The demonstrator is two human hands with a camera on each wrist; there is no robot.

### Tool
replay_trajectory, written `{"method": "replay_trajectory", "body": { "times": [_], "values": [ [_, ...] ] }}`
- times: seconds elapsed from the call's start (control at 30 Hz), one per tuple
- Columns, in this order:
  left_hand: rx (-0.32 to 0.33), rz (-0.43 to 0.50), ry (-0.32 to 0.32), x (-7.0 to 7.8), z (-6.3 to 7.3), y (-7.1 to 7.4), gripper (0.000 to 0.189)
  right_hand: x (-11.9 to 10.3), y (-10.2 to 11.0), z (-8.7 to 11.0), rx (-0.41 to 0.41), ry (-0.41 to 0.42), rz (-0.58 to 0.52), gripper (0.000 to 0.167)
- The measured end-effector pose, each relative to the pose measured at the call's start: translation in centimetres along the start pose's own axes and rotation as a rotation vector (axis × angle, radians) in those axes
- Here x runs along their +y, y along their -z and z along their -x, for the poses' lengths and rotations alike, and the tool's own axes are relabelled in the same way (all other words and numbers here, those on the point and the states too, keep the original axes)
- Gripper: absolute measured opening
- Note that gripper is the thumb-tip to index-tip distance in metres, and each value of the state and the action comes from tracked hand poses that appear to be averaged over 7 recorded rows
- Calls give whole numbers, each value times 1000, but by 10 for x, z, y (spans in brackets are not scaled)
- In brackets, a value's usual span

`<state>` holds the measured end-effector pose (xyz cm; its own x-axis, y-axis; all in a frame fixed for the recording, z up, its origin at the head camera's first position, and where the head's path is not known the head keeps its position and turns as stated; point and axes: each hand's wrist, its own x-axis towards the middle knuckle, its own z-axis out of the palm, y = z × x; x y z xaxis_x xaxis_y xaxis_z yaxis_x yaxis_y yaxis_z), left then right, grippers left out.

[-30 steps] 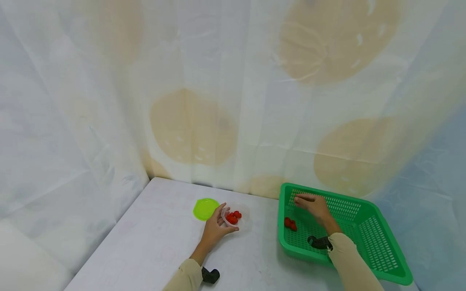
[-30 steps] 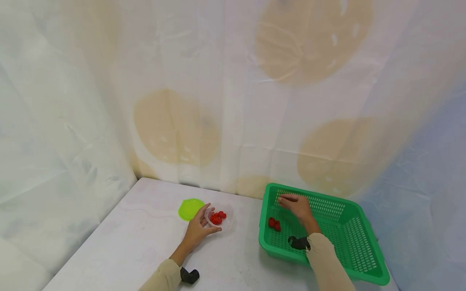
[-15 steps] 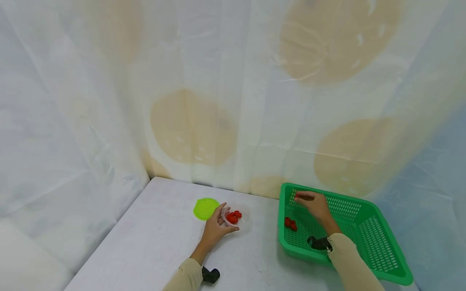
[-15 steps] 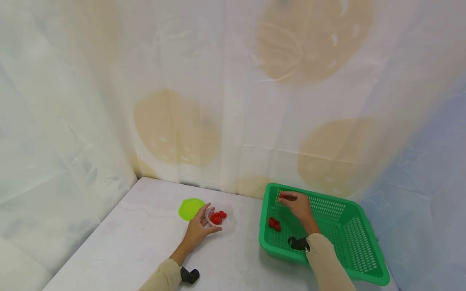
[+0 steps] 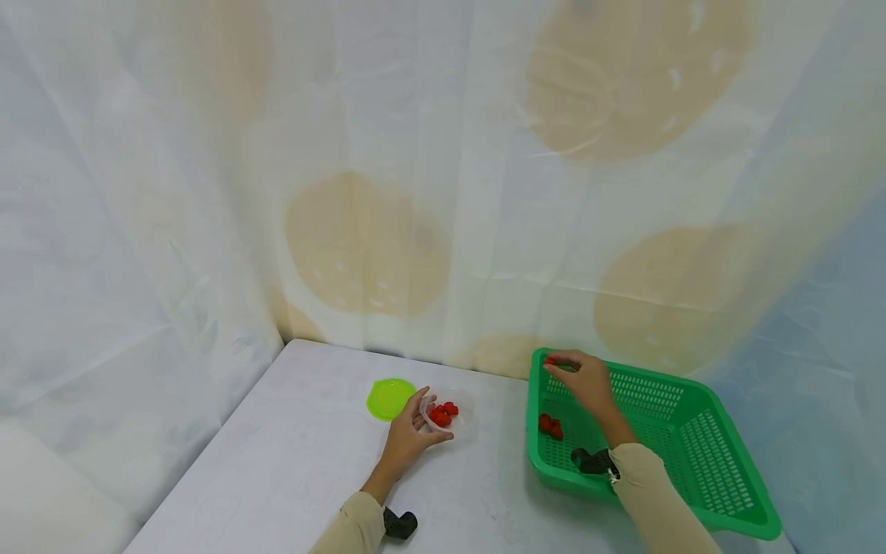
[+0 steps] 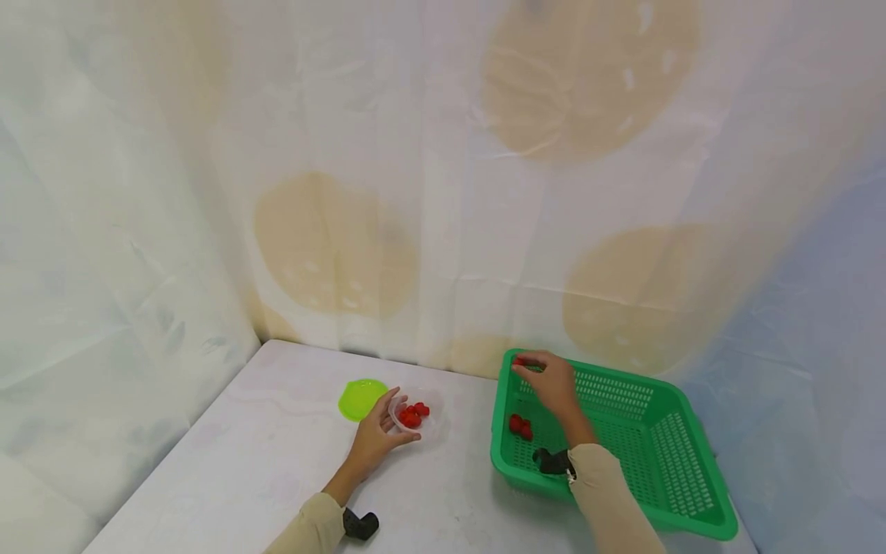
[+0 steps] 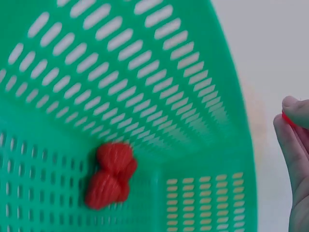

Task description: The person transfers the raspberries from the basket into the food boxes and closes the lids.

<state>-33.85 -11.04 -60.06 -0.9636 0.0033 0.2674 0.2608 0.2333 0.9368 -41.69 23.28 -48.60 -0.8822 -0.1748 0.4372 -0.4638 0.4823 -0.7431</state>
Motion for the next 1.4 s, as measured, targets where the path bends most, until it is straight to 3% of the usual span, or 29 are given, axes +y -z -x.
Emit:
{"method": "replay_trajectory", "body": {
  "times": [0.43,0.77,1.17,1.4],
  "values": [
    [-2,5,13,-3,-3,2,96,-44,-42,-13,8,77,-188,27],
    [-3,-6,26,-3,-2,2,96,-73,-80,-16,-11,127,-273,24],
    [9,-12,34,-4,-3,0,94,-82,-120,-1,-29,110,-197,21],
    [15,-19,25,-4,-5,-3,92,-83,-134,6,-33,135,-232,21]
  ]
}}
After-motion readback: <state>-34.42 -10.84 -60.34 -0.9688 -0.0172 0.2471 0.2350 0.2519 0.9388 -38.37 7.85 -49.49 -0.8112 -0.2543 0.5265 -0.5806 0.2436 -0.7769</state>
